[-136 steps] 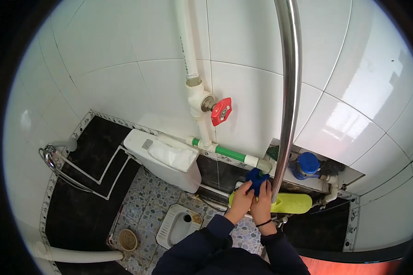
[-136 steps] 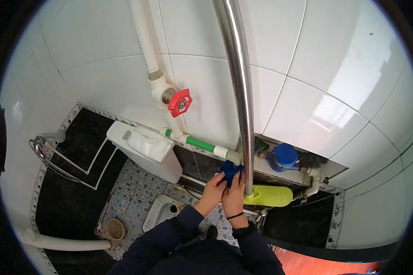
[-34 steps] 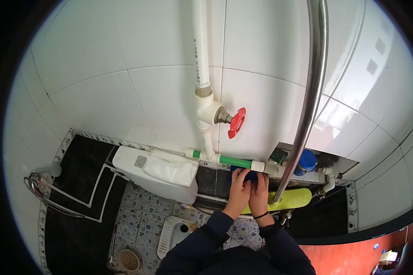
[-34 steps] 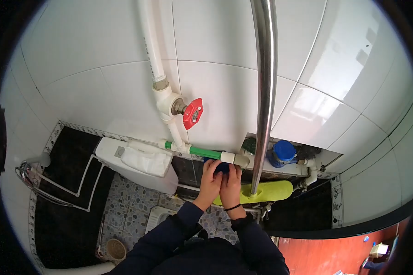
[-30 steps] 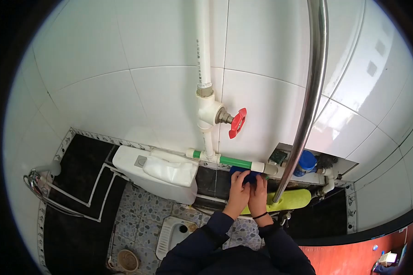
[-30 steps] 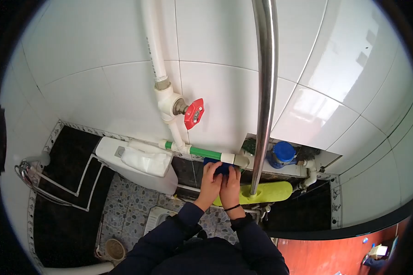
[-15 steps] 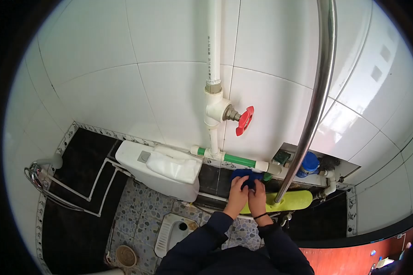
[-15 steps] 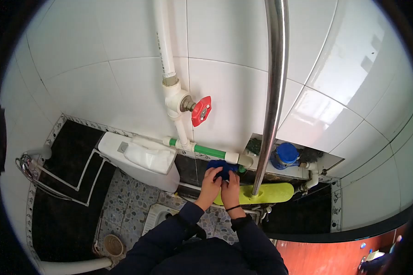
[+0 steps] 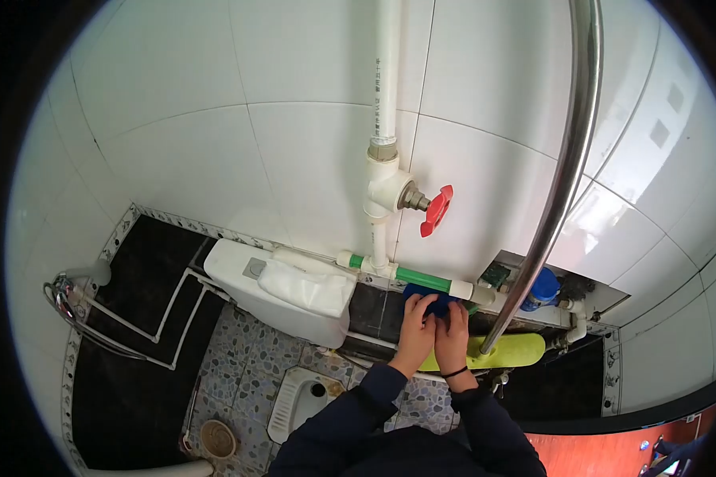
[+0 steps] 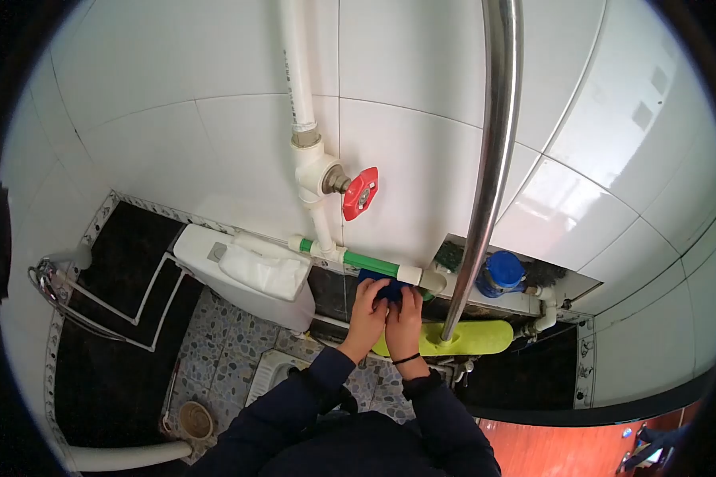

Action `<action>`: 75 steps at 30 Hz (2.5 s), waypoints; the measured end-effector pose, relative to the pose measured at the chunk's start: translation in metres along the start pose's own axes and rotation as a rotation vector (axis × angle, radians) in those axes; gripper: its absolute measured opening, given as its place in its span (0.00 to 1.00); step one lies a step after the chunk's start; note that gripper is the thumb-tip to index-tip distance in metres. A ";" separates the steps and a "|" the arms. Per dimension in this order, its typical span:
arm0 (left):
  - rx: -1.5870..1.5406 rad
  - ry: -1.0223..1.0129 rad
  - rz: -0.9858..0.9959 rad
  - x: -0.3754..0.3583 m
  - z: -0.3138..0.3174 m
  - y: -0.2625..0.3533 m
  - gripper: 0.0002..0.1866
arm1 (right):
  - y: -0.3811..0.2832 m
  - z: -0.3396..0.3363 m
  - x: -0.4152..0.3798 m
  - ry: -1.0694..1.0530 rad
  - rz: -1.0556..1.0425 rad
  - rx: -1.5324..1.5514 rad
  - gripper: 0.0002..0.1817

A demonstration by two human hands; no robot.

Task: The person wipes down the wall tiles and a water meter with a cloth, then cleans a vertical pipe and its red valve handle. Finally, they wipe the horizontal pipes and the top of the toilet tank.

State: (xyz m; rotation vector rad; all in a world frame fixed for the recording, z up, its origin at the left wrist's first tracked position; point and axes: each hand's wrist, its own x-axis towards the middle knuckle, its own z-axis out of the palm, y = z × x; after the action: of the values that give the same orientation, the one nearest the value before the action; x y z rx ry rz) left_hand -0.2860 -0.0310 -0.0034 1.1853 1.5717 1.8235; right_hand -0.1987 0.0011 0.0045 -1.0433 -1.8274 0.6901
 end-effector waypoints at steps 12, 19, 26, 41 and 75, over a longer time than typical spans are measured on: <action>0.145 0.018 -0.112 -0.014 -0.006 -0.071 0.18 | 0.047 0.027 -0.020 -0.159 0.062 -0.040 0.24; -0.038 0.115 -0.045 -0.007 -0.020 0.010 0.21 | -0.013 0.010 -0.001 -0.108 0.010 0.111 0.22; 0.051 0.100 0.035 0.004 -0.020 0.022 0.22 | -0.024 0.012 0.013 -0.061 -0.084 0.067 0.21; 0.126 0.092 -0.071 -0.009 -0.019 -0.050 0.20 | 0.034 0.036 -0.010 -0.156 0.015 0.006 0.22; 0.166 0.073 -0.131 -0.012 -0.023 -0.060 0.21 | 0.061 0.054 -0.016 -0.193 0.122 0.031 0.22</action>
State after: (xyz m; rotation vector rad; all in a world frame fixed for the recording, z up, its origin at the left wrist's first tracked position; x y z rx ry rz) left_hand -0.3100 -0.0383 -0.0638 1.0689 1.8272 1.6978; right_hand -0.2202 0.0154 -0.0739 -1.1064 -1.9216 0.9170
